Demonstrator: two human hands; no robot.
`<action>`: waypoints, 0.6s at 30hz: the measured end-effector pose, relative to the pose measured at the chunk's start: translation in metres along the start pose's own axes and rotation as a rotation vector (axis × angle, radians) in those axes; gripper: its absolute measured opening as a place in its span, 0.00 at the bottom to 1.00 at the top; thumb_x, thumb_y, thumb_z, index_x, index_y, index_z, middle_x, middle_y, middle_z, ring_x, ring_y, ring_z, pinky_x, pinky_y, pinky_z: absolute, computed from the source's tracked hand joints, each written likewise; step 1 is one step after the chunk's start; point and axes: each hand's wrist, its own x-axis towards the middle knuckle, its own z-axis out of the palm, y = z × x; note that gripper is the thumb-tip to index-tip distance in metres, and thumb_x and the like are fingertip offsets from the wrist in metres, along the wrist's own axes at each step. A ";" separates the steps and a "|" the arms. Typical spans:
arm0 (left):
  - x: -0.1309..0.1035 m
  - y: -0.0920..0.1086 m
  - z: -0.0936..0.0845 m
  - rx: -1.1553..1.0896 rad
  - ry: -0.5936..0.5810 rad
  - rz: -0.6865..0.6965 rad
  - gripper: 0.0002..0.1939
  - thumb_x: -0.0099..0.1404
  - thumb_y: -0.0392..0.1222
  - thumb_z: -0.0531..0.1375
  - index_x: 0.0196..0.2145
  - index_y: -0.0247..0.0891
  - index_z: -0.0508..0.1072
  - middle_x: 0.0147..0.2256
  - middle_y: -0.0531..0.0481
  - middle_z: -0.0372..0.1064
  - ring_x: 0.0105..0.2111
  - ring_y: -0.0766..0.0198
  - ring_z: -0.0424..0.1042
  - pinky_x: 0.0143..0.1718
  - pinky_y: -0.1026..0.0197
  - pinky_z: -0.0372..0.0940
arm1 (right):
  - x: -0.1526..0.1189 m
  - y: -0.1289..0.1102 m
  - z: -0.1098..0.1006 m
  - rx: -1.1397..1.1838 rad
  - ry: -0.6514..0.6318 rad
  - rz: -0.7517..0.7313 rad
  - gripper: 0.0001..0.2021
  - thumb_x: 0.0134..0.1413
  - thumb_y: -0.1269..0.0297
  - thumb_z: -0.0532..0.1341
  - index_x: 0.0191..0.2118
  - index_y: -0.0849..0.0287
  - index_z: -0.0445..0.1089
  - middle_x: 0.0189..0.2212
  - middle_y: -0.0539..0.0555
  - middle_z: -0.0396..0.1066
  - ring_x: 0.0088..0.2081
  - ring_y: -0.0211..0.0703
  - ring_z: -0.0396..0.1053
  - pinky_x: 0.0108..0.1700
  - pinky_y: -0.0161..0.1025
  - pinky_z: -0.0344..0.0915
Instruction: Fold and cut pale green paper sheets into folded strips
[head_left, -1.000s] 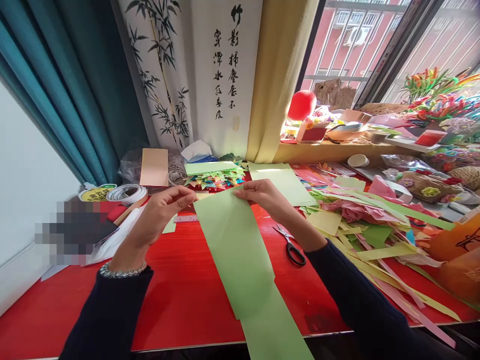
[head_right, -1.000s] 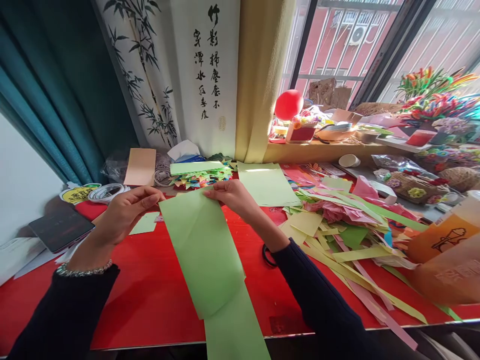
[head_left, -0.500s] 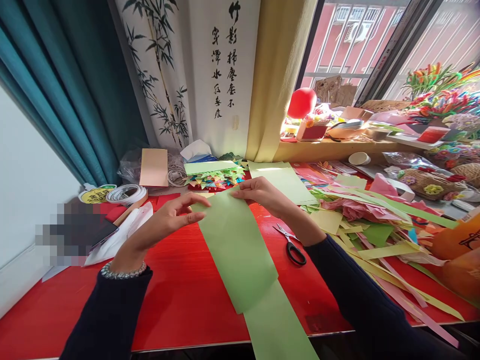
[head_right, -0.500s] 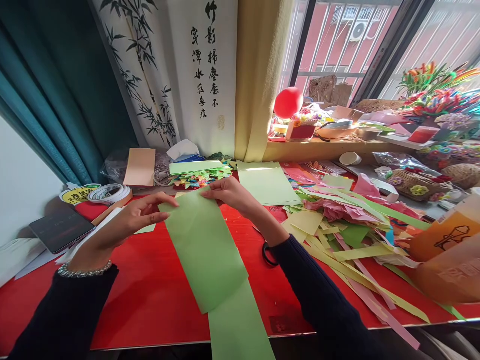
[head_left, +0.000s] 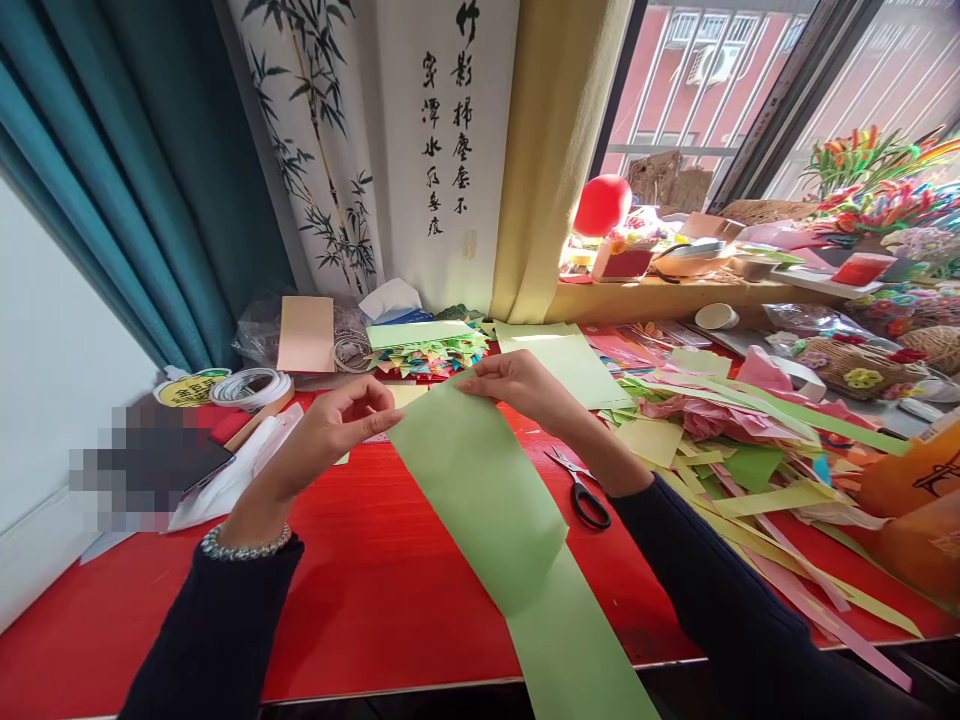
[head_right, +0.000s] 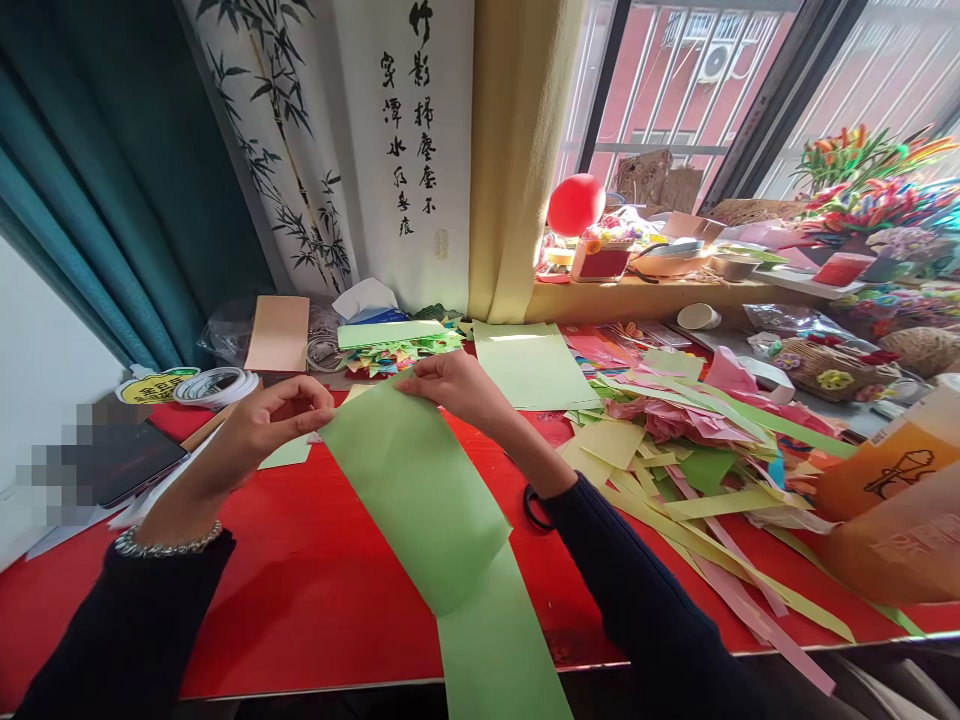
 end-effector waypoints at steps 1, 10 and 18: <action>0.000 0.000 0.000 0.021 -0.002 -0.004 0.10 0.58 0.49 0.61 0.29 0.40 0.67 0.30 0.54 0.62 0.31 0.66 0.63 0.32 0.64 0.60 | 0.000 0.000 0.001 -0.010 -0.002 0.000 0.18 0.49 0.55 0.59 0.18 0.60 0.56 0.17 0.44 0.48 0.22 0.31 0.46 0.25 0.34 0.45; -0.001 0.009 0.004 0.063 -0.119 0.009 0.12 0.61 0.51 0.56 0.30 0.41 0.72 0.32 0.53 0.66 0.36 0.62 0.66 0.36 0.64 0.61 | 0.002 0.001 0.004 0.023 -0.008 0.009 0.17 0.49 0.55 0.59 0.19 0.60 0.58 0.17 0.44 0.49 0.21 0.30 0.46 0.23 0.33 0.45; 0.003 0.002 0.008 -0.080 0.060 -0.024 0.13 0.54 0.53 0.62 0.30 0.41 0.77 0.35 0.49 0.74 0.42 0.53 0.69 0.42 0.58 0.64 | 0.003 0.003 -0.003 -0.018 0.010 -0.012 0.16 0.49 0.54 0.59 0.20 0.61 0.61 0.17 0.45 0.53 0.21 0.31 0.50 0.23 0.33 0.46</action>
